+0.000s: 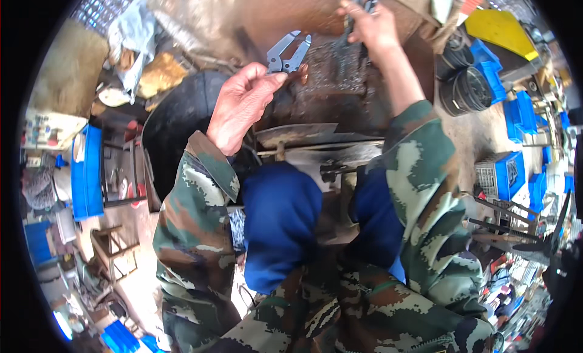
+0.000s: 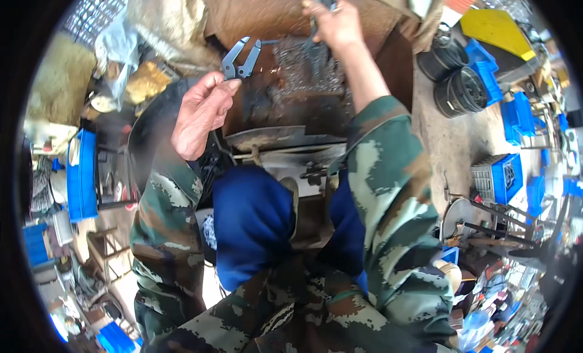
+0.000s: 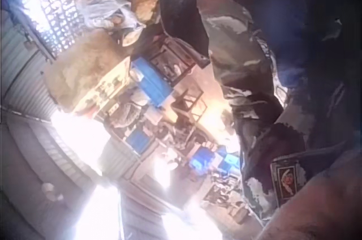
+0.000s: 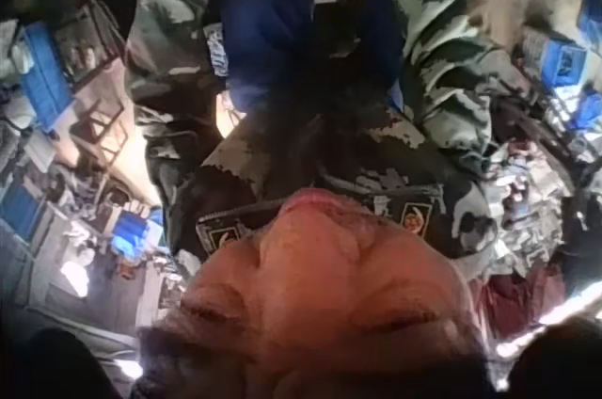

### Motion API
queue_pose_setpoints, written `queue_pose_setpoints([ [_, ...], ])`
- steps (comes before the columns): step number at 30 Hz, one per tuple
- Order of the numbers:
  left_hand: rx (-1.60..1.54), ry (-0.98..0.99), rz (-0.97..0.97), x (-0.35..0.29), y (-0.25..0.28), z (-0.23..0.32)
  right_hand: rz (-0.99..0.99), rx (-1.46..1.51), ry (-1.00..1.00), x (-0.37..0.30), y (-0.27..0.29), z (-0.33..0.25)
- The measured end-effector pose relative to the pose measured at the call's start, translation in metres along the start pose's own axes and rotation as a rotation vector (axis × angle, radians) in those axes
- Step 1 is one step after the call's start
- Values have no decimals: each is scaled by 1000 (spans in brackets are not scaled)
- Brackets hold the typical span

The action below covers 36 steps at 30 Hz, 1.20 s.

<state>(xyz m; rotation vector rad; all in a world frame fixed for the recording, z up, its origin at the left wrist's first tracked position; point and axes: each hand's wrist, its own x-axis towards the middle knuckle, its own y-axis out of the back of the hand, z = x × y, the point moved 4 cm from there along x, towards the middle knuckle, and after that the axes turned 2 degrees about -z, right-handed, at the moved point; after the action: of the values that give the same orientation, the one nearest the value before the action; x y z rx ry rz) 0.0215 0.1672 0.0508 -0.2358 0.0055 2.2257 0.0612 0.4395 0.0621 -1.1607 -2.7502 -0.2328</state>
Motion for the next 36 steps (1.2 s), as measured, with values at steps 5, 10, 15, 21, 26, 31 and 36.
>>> queue_pose_setpoints([
  [5,-7,-181,-49,42,-52,41,-32,-1,-29,5,4,6],
  [10,-144,-108,-8,70,-81,53,-7,-38,-6,-4,5,-3],
  [15,-259,-75,-6,87,-96,28,-26,-67,-69,-1,11,1],
  [21,-237,-180,54,81,-88,3,-37,-27,11,4,-2,18],
  [26,364,-644,228,96,-114,11,-63,179,91,42,26,25],
  [31,304,-466,216,89,-130,8,-50,13,10,13,12,9],
  [36,411,-589,233,96,-121,-1,-194,244,-53,-21,-17,6],
])
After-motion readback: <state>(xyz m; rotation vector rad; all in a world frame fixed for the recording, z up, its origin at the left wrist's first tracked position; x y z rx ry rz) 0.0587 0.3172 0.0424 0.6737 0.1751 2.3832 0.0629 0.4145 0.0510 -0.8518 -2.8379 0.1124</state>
